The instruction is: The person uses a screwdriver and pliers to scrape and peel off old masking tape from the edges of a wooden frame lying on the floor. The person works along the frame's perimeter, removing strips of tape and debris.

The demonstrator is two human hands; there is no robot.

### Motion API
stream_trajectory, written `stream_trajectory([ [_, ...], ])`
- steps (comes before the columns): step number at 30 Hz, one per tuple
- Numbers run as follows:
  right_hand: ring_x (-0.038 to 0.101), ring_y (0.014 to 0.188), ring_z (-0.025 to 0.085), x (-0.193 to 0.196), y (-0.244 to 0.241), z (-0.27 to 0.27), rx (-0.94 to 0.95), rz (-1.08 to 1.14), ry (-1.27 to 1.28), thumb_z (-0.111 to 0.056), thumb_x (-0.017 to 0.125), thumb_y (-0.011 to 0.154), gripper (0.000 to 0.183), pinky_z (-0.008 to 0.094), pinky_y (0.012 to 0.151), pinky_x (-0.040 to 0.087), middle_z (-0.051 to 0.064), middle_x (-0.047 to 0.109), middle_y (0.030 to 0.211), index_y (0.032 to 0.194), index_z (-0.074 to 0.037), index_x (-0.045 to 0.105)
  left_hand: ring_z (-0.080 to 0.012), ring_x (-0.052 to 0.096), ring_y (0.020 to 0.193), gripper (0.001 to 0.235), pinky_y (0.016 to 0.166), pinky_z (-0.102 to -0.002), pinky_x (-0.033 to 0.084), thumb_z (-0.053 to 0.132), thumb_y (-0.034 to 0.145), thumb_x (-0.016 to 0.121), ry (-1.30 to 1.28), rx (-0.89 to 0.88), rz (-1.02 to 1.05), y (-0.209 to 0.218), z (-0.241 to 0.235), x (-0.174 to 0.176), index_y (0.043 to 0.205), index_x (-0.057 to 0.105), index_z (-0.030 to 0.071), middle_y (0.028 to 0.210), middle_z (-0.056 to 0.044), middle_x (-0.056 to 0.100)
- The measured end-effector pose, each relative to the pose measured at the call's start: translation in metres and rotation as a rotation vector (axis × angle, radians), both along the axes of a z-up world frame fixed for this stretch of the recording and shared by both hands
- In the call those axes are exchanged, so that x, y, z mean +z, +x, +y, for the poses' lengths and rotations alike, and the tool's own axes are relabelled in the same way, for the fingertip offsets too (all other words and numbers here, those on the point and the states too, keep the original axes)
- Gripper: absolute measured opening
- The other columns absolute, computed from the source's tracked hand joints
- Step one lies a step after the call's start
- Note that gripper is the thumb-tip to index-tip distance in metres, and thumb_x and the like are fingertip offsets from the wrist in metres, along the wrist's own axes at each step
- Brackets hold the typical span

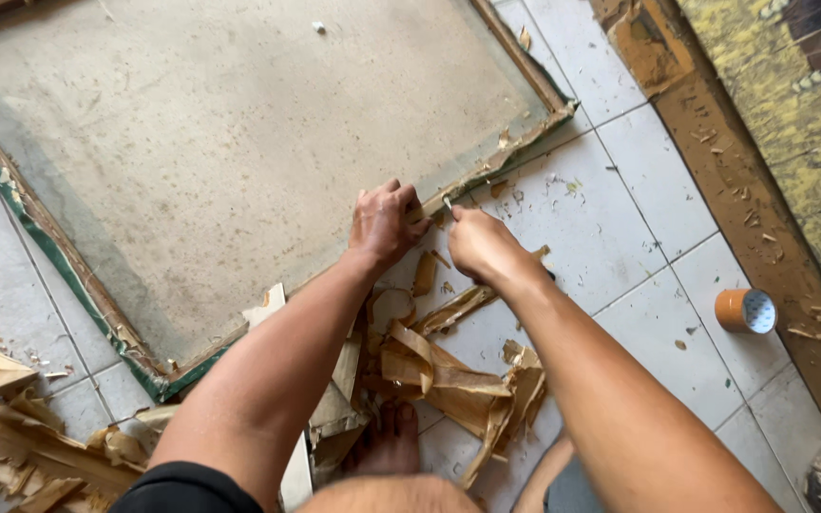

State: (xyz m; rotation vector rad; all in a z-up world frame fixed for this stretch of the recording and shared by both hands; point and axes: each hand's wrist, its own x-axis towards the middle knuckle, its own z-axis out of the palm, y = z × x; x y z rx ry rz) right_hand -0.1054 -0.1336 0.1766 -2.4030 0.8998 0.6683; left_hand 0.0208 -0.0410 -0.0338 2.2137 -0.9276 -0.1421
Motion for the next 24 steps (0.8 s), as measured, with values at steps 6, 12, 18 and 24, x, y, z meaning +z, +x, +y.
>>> stream_trajectory([
  [6,0.049,0.051,0.009,-0.074,0.047,-0.016,-0.864,-0.217,0.529,-0.037,0.042,0.117,0.065,0.024,0.038,0.048,0.001,0.049,0.079,0.180,-0.024,0.034,-0.0324,0.072,0.091,0.034,0.088,-0.047,0.053,0.036,0.080,0.095,-0.019,0.014,0.003,0.038,-0.010,-0.010,0.092,0.069,0.019,0.092,-0.004,0.060],
  [12,0.071,0.136,0.042,-0.082,0.020,-0.005,-0.299,-0.115,0.052,-0.041,0.039,0.115,0.060,0.056,0.110,0.060,0.017,0.074,0.149,0.174,-0.039,0.050,-0.0329,0.071,0.089,0.035,0.087,-0.048,0.052,0.039,0.080,0.093,-0.005,0.023,-0.026,0.032,-0.012,-0.023,0.091,0.066,0.020,0.092,-0.003,0.057],
  [18,0.038,0.052,-0.001,-0.061,0.036,0.012,-1.155,-0.419,0.971,-0.041,0.036,0.123,0.054,0.009,0.043,0.035,-0.011,0.033,0.076,0.177,-0.036,0.037,-0.0342,0.071,0.088,0.037,0.085,-0.048,0.052,0.038,0.079,0.093,-0.019,0.044,-0.061,0.033,-0.014,-0.016,0.090,0.064,0.018,0.091,-0.004,0.057],
  [24,0.053,0.045,0.013,-0.119,0.012,-0.032,-0.693,-0.319,0.457,-0.045,0.051,0.121,0.049,0.029,0.033,0.051,0.001,0.057,0.067,0.170,-0.041,0.052,-0.0330,0.071,0.087,0.036,0.085,-0.046,0.051,0.038,0.080,0.093,-0.031,0.040,-0.052,0.036,-0.016,-0.021,0.089,0.064,0.019,0.089,-0.004,0.056],
])
